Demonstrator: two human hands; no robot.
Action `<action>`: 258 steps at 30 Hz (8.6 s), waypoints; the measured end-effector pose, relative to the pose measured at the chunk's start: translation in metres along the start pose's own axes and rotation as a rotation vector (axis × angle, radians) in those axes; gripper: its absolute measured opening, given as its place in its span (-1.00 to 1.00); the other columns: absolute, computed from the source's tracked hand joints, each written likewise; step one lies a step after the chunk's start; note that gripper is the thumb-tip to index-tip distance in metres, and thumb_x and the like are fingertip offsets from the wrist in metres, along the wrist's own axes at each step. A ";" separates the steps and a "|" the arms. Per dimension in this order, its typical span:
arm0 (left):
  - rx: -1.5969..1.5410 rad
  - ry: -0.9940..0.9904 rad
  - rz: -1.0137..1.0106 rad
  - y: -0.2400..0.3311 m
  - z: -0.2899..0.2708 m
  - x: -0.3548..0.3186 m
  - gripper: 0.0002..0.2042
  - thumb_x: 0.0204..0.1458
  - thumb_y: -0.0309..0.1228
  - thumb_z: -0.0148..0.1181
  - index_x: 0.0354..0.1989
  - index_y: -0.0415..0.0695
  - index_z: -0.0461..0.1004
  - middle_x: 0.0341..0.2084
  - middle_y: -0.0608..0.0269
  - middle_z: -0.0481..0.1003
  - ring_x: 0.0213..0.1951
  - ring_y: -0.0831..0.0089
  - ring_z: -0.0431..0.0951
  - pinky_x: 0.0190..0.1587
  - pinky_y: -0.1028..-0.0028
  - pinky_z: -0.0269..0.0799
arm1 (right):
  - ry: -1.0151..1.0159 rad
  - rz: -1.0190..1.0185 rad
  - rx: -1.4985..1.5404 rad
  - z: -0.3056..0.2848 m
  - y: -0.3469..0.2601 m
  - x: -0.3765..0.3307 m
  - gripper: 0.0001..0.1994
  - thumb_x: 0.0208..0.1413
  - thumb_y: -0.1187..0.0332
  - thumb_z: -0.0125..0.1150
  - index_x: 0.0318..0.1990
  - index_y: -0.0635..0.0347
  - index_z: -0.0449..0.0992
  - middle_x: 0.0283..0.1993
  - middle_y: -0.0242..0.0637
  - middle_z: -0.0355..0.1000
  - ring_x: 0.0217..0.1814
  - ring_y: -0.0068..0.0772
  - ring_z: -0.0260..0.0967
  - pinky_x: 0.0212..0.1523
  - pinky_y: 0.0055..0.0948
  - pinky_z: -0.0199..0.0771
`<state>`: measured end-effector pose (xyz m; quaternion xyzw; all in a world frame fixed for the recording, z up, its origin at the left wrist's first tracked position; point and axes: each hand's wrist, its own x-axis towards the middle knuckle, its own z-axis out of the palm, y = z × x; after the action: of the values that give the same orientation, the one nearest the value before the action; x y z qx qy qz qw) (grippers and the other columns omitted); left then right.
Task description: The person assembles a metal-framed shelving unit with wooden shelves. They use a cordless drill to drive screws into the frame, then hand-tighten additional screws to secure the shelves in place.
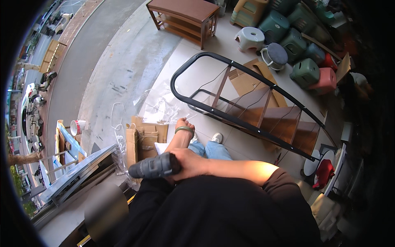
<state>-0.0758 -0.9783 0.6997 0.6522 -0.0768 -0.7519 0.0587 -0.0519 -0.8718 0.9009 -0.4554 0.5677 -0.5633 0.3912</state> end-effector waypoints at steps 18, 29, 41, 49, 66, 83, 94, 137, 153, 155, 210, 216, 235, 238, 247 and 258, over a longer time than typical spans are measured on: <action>1.659 -0.692 1.834 0.003 0.041 -0.094 -0.64 -0.11 -0.35 0.38 -0.07 0.19 0.54 -0.20 0.35 0.48 -0.41 0.35 0.60 -0.43 0.40 0.51 | 0.777 0.347 -0.587 -0.119 -0.062 -0.150 -0.59 -0.25 0.52 0.41 -0.16 0.27 0.43 -0.27 -0.34 0.48 -0.28 -0.51 0.46 -0.18 -0.50 0.47; 1.662 -1.073 2.055 0.033 0.061 -0.045 -0.72 0.01 -0.40 0.15 -0.06 0.00 0.54 -0.33 0.39 0.55 -0.40 0.45 0.59 -0.37 0.42 0.47 | 0.810 0.761 -0.542 -0.084 -0.072 -0.102 -0.65 -0.21 0.51 0.42 -0.21 0.26 0.46 -0.35 -0.19 0.50 -0.31 -0.33 0.55 -0.18 -0.44 0.52; 1.645 -1.093 2.026 0.033 0.060 -0.043 -0.67 -0.04 -0.43 0.12 -0.04 -0.02 0.51 -0.32 0.41 0.51 -0.39 0.49 0.58 -0.32 0.47 0.46 | 0.809 0.863 -0.572 -0.079 -0.074 -0.077 -0.67 -0.20 0.52 0.42 -0.23 0.25 0.45 -0.39 -0.24 0.53 -0.32 -0.38 0.54 -0.16 -0.40 0.52; 1.635 -1.087 2.018 0.032 0.061 -0.045 -0.68 -0.03 -0.43 0.12 -0.05 -0.02 0.51 -0.32 0.40 0.51 -0.39 0.48 0.59 -0.33 0.46 0.46 | 0.822 0.878 -0.555 -0.077 -0.074 -0.074 -0.67 -0.20 0.51 0.44 -0.24 0.24 0.44 -0.37 -0.25 0.53 -0.31 -0.38 0.53 -0.15 -0.41 0.51; 1.640 -1.103 2.005 0.031 0.060 -0.043 -0.66 -0.04 -0.43 0.10 -0.03 -0.04 0.50 -0.35 0.39 0.47 -0.38 0.48 0.57 -0.31 0.45 0.46 | 0.700 0.921 -0.579 -0.095 -0.088 -0.053 -0.64 -0.20 0.50 0.36 -0.18 0.24 0.42 -0.35 -0.18 0.51 -0.29 -0.23 0.52 -0.12 -0.37 0.49; 1.651 -1.093 2.000 0.030 0.059 -0.044 -0.67 -0.04 -0.42 0.10 -0.05 -0.08 0.52 -0.39 0.38 0.46 -0.41 0.49 0.56 -0.35 0.46 0.45 | 0.563 1.042 -0.593 -0.119 -0.096 -0.024 -0.60 -0.19 0.46 0.32 -0.10 0.21 0.40 -0.29 -0.06 0.53 -0.16 0.01 0.53 -0.04 -0.25 0.48; 1.635 -1.099 1.993 0.030 0.059 -0.044 -0.67 -0.04 -0.41 0.10 -0.05 -0.09 0.52 -0.39 0.38 0.45 -0.42 0.49 0.56 -0.33 0.45 0.45 | 0.559 1.076 -0.622 -0.120 -0.094 -0.015 -0.69 -0.23 0.49 0.32 -0.24 0.23 0.41 -0.36 -0.25 0.47 -0.31 -0.36 0.43 -0.09 -0.41 0.45; 1.673 -1.096 1.979 0.031 0.060 -0.043 -0.65 -0.04 -0.40 0.13 -0.02 -0.07 0.51 -0.34 0.39 0.45 -0.42 0.48 0.55 -0.34 0.44 0.45 | 0.406 1.211 -0.691 -0.127 -0.100 -0.004 -0.61 -0.22 0.42 0.37 -0.17 0.18 0.38 -0.29 0.08 0.52 -0.13 0.20 0.47 -0.09 -0.13 0.47; 1.594 -0.913 1.689 0.034 0.153 -0.072 -0.83 0.07 -0.27 0.22 -0.18 0.05 0.55 -0.34 0.28 0.50 -0.41 0.19 0.60 -0.42 0.27 0.52 | 0.878 0.895 -0.481 -0.277 -0.073 -0.018 -0.59 -0.25 0.55 0.35 -0.13 0.33 0.46 -0.37 -0.32 0.48 -0.41 -0.54 0.43 -0.38 -0.47 0.48; 1.500 -0.837 1.730 0.035 0.196 -0.066 -0.77 0.04 -0.30 0.26 -0.11 0.09 0.53 -0.18 0.31 0.52 -0.35 0.20 0.61 -0.36 0.26 0.54 | 0.872 0.906 -0.457 -0.285 -0.068 -0.015 -0.60 -0.26 0.56 0.35 -0.14 0.33 0.46 -0.40 -0.33 0.47 -0.45 -0.54 0.42 -0.42 -0.47 0.46; 1.768 -0.928 1.606 0.009 0.277 -0.037 -0.78 -0.10 -0.39 0.23 -0.24 0.16 0.65 -0.29 0.36 0.57 -0.21 0.30 0.61 -0.21 0.32 0.55 | 0.642 0.927 -0.447 -0.325 -0.071 0.002 -0.66 -0.27 0.61 0.31 -0.21 0.30 0.50 -0.41 -0.37 0.47 -0.43 -0.57 0.41 -0.41 -0.48 0.43; 1.764 -0.951 1.588 0.010 0.278 -0.037 -0.78 -0.10 -0.38 0.27 -0.24 0.16 0.65 -0.29 0.36 0.57 -0.22 0.29 0.61 -0.21 0.32 0.54 | 0.161 0.926 -0.857 -0.358 -0.088 0.019 -0.47 -0.30 0.62 0.31 -0.01 0.23 0.47 -0.26 -0.33 0.54 -0.21 -0.46 0.42 0.00 -0.45 0.43; 2.083 -0.896 1.466 0.015 0.293 -0.044 -0.72 -0.02 -0.39 0.14 -0.13 0.19 0.64 -0.29 0.21 0.62 -0.18 0.19 0.63 -0.15 0.25 0.54 | 0.328 1.016 -0.582 -0.372 -0.077 0.040 -0.60 -0.31 0.62 0.28 -0.17 0.24 0.50 -0.42 -0.46 0.45 -0.46 -0.61 0.36 -0.49 -0.52 0.40; 2.102 -0.888 1.456 0.015 0.293 -0.048 -0.71 -0.01 -0.39 0.14 -0.12 0.21 0.64 -0.29 0.19 0.62 -0.19 0.18 0.63 -0.15 0.25 0.54 | 0.348 1.013 -0.555 -0.372 -0.075 0.041 -0.64 -0.35 0.60 0.30 -0.25 0.25 0.50 -0.43 -0.40 0.47 -0.49 -0.56 0.36 -0.51 -0.46 0.41; 2.111 -0.880 1.418 0.016 0.295 -0.051 -0.69 -0.01 -0.40 0.14 -0.10 0.23 0.63 -0.27 0.18 0.62 -0.17 0.19 0.63 -0.13 0.27 0.53 | 0.343 1.008 -0.590 -0.375 -0.068 0.041 -0.69 -0.35 0.59 0.30 -0.30 0.28 0.50 -0.46 -0.41 0.45 -0.49 -0.56 0.34 -0.52 -0.45 0.40; 2.105 -0.896 1.426 0.017 0.295 -0.050 -0.70 0.00 -0.40 0.13 -0.10 0.23 0.63 -0.28 0.19 0.62 -0.18 0.19 0.62 -0.14 0.26 0.53 | 0.326 1.015 -0.638 -0.375 -0.066 0.044 -0.68 -0.35 0.59 0.28 -0.29 0.28 0.50 -0.45 -0.41 0.45 -0.47 -0.57 0.34 -0.49 -0.46 0.41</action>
<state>-0.3604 -0.9744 0.7924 -0.0946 -0.9450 -0.2889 -0.1208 -0.4180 -0.8040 0.9919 -0.1314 0.9063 -0.1720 0.3631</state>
